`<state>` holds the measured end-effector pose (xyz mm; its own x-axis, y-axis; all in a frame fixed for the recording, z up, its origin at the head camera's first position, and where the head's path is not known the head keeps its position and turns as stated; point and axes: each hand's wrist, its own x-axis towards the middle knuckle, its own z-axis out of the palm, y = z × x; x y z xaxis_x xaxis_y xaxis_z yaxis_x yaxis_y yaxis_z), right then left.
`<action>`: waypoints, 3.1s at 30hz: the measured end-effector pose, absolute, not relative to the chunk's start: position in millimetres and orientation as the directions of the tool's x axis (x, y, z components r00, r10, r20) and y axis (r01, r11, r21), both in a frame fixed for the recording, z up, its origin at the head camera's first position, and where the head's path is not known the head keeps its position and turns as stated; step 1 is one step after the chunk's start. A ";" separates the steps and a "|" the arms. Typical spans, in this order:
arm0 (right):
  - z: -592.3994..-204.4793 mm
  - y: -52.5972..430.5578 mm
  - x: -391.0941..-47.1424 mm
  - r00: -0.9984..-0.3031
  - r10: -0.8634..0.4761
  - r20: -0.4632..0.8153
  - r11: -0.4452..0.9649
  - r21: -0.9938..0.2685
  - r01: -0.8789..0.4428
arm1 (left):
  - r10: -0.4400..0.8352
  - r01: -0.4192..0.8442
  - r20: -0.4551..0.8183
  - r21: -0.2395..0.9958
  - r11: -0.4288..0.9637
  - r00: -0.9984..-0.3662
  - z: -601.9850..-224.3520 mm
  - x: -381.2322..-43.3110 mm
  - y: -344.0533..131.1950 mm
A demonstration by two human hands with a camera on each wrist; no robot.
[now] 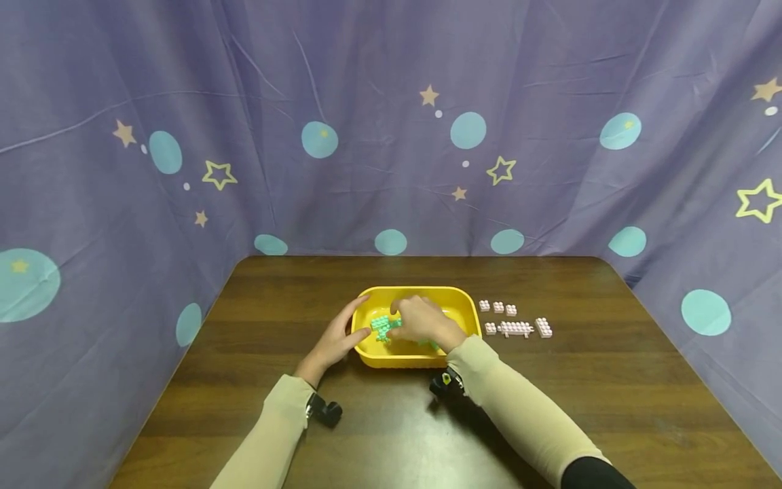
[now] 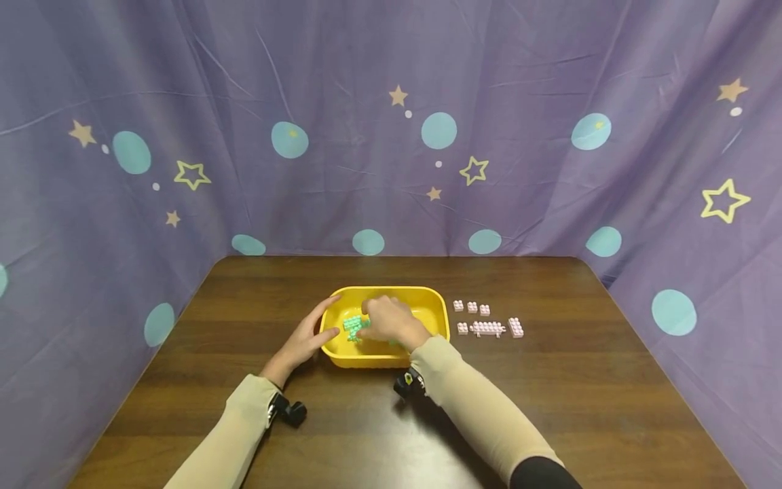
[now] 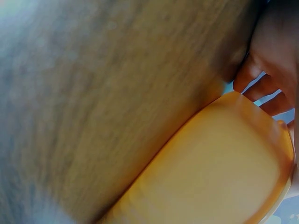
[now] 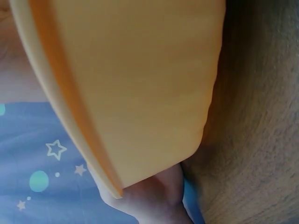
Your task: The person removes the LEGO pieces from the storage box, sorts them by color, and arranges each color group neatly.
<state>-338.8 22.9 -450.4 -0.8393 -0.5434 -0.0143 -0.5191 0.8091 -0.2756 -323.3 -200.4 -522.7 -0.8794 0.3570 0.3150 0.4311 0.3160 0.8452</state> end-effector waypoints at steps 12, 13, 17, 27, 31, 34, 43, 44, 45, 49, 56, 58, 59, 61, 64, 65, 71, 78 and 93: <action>-455.8 18.7 -342.8 -0.837 -0.545 -0.054 0.819 -0.248 -0.517 | 0.383 0.454 0.329 0.837 0.305 -0.863 -493.6 -305.0 -195.4; -456.2 18.5 -343.0 -0.834 -0.548 -0.053 0.817 -0.246 -0.521 | 0.388 0.457 0.329 0.836 0.305 -0.861 -490.7 -303.3 -195.0; -458.6 18.3 -343.8 -0.827 -0.560 -0.051 0.813 -0.225 -0.536 | 0.385 0.446 0.325 0.849 0.284 -0.864 -498.9 -307.9 -196.0; -462.9 18.4 -345.3 -0.820 -0.572 -0.026 0.806 -0.204 -0.556 | 0.354 0.474 0.361 0.820 0.321 -0.863 -521.8 -321.7 -200.3; -462.1 19.0 -345.4 -0.817 -0.576 -0.020 0.803 -0.202 -0.561 | 0.354 0.490 0.374 0.803 0.339 -0.857 -517.1 -318.7 -199.6; -458.9 20.5 -343.8 -0.820 -0.572 -0.021 0.800 -0.234 -0.553 | 0.367 0.481 0.359 0.813 0.328 -0.858 -503.2 -310.8 -197.1; -450.5 32.2 -341.2 -0.831 -0.556 -0.032 0.794 -0.318 -0.519 | 0.386 0.459 0.335 0.839 0.293 -0.859 -490.1 -303.1 -195.6; -449.6 33.8 -341.4 -0.831 -0.555 -0.024 0.793 -0.316 -0.521 | 0.385 0.457 0.332 0.838 0.298 -0.861 -490.2 -303.2 -195.8; -448.9 35.5 -342.0 -0.830 -0.557 -0.009 0.794 -0.300 -0.529 | 0.384 0.453 0.328 0.839 0.301 -0.863 -489.9 -303.1 -195.9; -446.7 42.6 -343.3 -0.829 -0.558 0.046 0.798 -0.244 -0.551 | 0.383 0.452 0.327 0.839 0.302 -0.864 -490.1 -303.5 -196.0; -440.1 57.8 -342.0 -0.810 -0.571 0.134 0.762 -0.280 -0.584 | 0.399 0.466 0.342 0.842 0.273 -0.851 -490.9 -303.0 -195.0; -436.4 62.6 -341.0 -0.809 -0.570 0.148 0.755 -0.296 -0.586 | 0.401 0.465 0.342 0.845 0.264 -0.850 -491.1 -302.6 -194.3; -434.5 65.2 -340.5 -0.813 -0.562 0.150 0.758 -0.299 -0.580 | 0.402 0.463 0.341 0.846 0.263 -0.850 -491.4 -302.5 -194.0; -430.6 70.4 -339.9 -0.822 -0.547 0.156 0.763 -0.310 -0.567 | 0.402 0.461 0.338 0.848 0.262 -0.851 -492.0 -302.4 -193.6; -425.1 77.9 -339.7 -0.838 -0.522 0.162 0.776 -0.317 -0.545 | 0.401 0.457 0.337 0.852 0.254 -0.852 -492.7 -302.5 -193.6; -423.4 80.3 -339.7 -0.842 -0.513 0.167 0.779 -0.322 -0.539 | 0.401 0.457 0.339 0.855 0.247 -0.851 -493.0 -302.7 -193.8; -417.3 95.4 -340.5 -0.860 -0.469 0.200 0.787 -0.348 -0.510 | 0.406 0.465 0.354 0.858 0.219 -0.843 -493.7 -303.4 -193.7; -413.8 114.6 -337.0 -0.881 -0.423 0.211 0.806 -0.355 -0.473 | 0.401 0.442 0.321 0.859 0.260 -0.858 -492.8 -300.8 -193.0; -411.0 148.1 -330.7 -0.902 -0.368 0.226 0.832 -0.354 -0.428 | 0.407 0.462 0.348 0.857 0.229 -0.845 -493.7 -302.9 -195.2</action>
